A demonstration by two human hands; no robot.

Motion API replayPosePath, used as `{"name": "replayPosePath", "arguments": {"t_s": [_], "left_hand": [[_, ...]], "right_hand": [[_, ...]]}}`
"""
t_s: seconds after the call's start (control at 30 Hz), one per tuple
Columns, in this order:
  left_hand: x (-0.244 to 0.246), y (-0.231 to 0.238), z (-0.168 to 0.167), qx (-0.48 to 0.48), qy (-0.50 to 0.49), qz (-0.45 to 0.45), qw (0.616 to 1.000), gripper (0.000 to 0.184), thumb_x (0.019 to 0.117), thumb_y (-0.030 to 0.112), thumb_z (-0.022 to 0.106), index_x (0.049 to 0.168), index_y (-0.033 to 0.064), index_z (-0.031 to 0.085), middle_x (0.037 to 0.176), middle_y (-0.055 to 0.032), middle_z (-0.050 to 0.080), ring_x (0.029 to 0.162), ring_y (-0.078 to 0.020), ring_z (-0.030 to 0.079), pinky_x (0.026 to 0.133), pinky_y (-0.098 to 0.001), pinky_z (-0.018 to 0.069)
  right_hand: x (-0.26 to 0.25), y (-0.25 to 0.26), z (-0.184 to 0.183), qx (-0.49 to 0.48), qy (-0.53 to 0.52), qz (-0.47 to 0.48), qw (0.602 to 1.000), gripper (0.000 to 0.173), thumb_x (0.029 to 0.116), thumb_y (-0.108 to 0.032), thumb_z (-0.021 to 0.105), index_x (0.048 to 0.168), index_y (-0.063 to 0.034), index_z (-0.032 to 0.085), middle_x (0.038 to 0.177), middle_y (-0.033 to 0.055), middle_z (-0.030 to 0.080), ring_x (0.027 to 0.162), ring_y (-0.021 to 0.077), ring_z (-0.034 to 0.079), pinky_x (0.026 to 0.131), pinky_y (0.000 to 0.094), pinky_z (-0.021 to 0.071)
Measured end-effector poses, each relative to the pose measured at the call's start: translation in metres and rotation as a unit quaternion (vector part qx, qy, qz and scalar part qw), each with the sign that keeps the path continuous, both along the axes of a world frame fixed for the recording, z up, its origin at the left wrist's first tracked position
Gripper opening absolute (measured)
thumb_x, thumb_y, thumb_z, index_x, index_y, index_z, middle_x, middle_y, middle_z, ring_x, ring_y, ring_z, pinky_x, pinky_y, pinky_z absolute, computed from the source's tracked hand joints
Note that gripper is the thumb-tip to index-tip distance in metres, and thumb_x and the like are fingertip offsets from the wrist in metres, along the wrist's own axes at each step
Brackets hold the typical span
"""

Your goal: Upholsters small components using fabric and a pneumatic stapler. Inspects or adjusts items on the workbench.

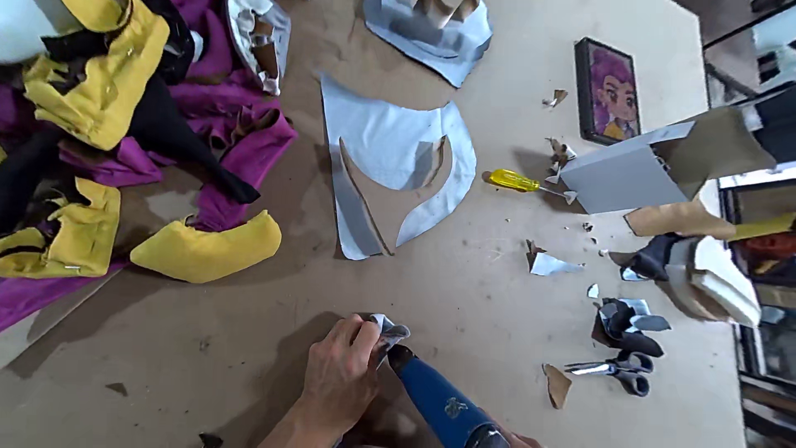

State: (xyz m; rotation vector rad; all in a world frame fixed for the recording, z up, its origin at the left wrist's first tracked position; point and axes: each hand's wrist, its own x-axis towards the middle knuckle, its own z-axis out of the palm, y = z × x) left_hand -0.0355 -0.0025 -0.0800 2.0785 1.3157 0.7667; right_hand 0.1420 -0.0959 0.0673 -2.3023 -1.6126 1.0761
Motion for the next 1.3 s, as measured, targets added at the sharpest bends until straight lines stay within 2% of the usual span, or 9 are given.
{"name": "replayPosePath", "arguments": {"t_s": [0.33, 0.47, 0.63, 0.73, 0.87, 0.97, 1.1, 1.2, 1.3], "left_hand": [[-0.007, 0.016, 0.004, -0.118, -0.007, -0.048, 0.992, 0.023, 0.0965, 0.031, 0.062, 0.107, 0.0111, 0.068, 0.079, 0.0031, 0.069, 0.067, -0.0097, 0.068, 0.06, -0.0288, 0.0583], [-0.01, 0.027, 0.014, -0.176, 0.016, -0.064, 0.982, 0.025, 0.0984, 0.034, 0.06, 0.108, 0.0117, 0.067, 0.08, 0.0029, 0.069, 0.069, -0.0102, 0.068, 0.065, -0.0312, 0.0587], [-0.007, 0.016, 0.037, -0.165, 0.107, -0.079, 0.977, 0.057, 0.0914, 0.049, 0.067, 0.131, 0.0085, 0.063, 0.107, -0.0082, 0.073, 0.088, -0.0227, 0.072, 0.076, -0.046, 0.0606], [0.004, -0.012, 0.043, -0.079, 0.142, -0.082, 0.983, 0.071, 0.0798, 0.032, 0.08, 0.141, 0.0057, 0.057, 0.122, -0.0139, 0.07, 0.106, -0.0311, 0.071, 0.084, -0.0501, 0.0605], [0.009, -0.024, 0.077, -0.105, -0.1, -0.088, 0.986, 0.07, 0.0816, 0.024, 0.082, 0.138, -0.0031, 0.051, 0.108, -0.0063, 0.074, 0.093, -0.0124, 0.073, 0.081, -0.0347, 0.064], [0.018, -0.038, 0.13, -0.133, -0.214, -0.172, 0.952, 0.069, 0.0807, 0.011, 0.083, 0.136, -0.0103, 0.048, 0.114, -0.0146, 0.071, 0.095, -0.0128, 0.073, 0.084, -0.0334, 0.0634], [0.004, -0.043, 0.165, -0.055, -0.183, -0.213, 0.958, 0.055, 0.0871, 0.008, 0.076, 0.135, -0.0072, 0.054, 0.121, -0.0189, 0.07, 0.099, -0.0173, 0.074, 0.085, -0.0375, 0.064], [-0.001, -0.04, 0.185, 0.06, -0.141, -0.173, 0.973, 0.053, 0.0946, 0.029, 0.073, 0.14, 0.0102, 0.053, 0.13, -0.0127, 0.061, 0.112, -0.013, 0.065, 0.093, -0.0315, 0.058], [0.013, -0.042, 0.196, 0.115, -0.125, -0.23, 0.958, 0.032, 0.099, 0.026, 0.068, 0.127, 0.0107, 0.069, 0.125, -0.0139, 0.067, 0.118, -0.0167, 0.063, 0.1, -0.0321, 0.0539]], "right_hand": [[-0.007, -0.01, -0.005, -0.082, 0.025, 0.041, 0.995, 0.038, 0.0836, -0.03, 0.074, 0.112, -0.0051, 0.075, 0.085, 0.0143, 0.076, 0.074, 0.0316, 0.074, 0.065, 0.0567, 0.0568], [0.013, -0.039, -0.005, -0.011, -0.092, -0.038, 0.995, 0.046, 0.0783, -0.026, 0.077, 0.115, 0.0007, 0.071, 0.079, 0.0163, 0.074, 0.066, 0.0351, 0.072, 0.058, 0.0586, 0.0552], [0.057, -0.067, -0.042, 0.024, -0.228, -0.134, 0.964, 0.068, 0.0874, -0.028, 0.07, 0.146, 0.0015, 0.052, 0.111, 0.0262, 0.071, 0.094, 0.0456, 0.071, 0.078, 0.0651, 0.0549], [0.068, -0.071, -0.055, 0.088, -0.239, -0.12, 0.959, 0.063, 0.0881, -0.031, 0.069, 0.143, -0.0023, 0.057, 0.122, 0.0266, 0.066, 0.107, 0.046, 0.066, 0.084, 0.0623, 0.0548], [0.028, -0.047, -0.031, 0.202, 0.075, -0.134, 0.967, 0.062, 0.0973, -0.041, 0.063, 0.147, -0.004, 0.053, 0.139, 0.0159, 0.06, 0.121, 0.0269, 0.063, 0.092, 0.0476, 0.0575], [-0.006, -0.031, -0.021, 0.273, 0.39, -0.103, 0.873, 0.077, 0.1027, -0.049, 0.055, 0.151, 0.0078, 0.036, 0.135, 0.0141, 0.062, 0.115, 0.013, 0.066, 0.096, 0.0368, 0.0584], [-0.01, -0.036, -0.008, 0.343, 0.371, -0.075, 0.86, 0.067, 0.1067, -0.05, 0.045, 0.135, 0.0104, 0.045, 0.111, 0.0109, 0.069, 0.099, 0.0059, 0.068, 0.09, 0.031, 0.0587], [-0.007, -0.043, -0.005, 0.351, 0.305, -0.074, 0.882, 0.068, 0.1055, -0.053, 0.046, 0.134, 0.0087, 0.048, 0.101, 0.0135, 0.068, 0.086, 0.0116, 0.068, 0.078, 0.035, 0.06], [-0.011, -0.045, 0.003, 0.373, 0.3, -0.059, 0.876, 0.068, 0.1059, -0.052, 0.046, 0.132, 0.0104, 0.049, 0.106, 0.0151, 0.068, 0.094, 0.0067, 0.068, 0.086, 0.0295, 0.0581]]}}
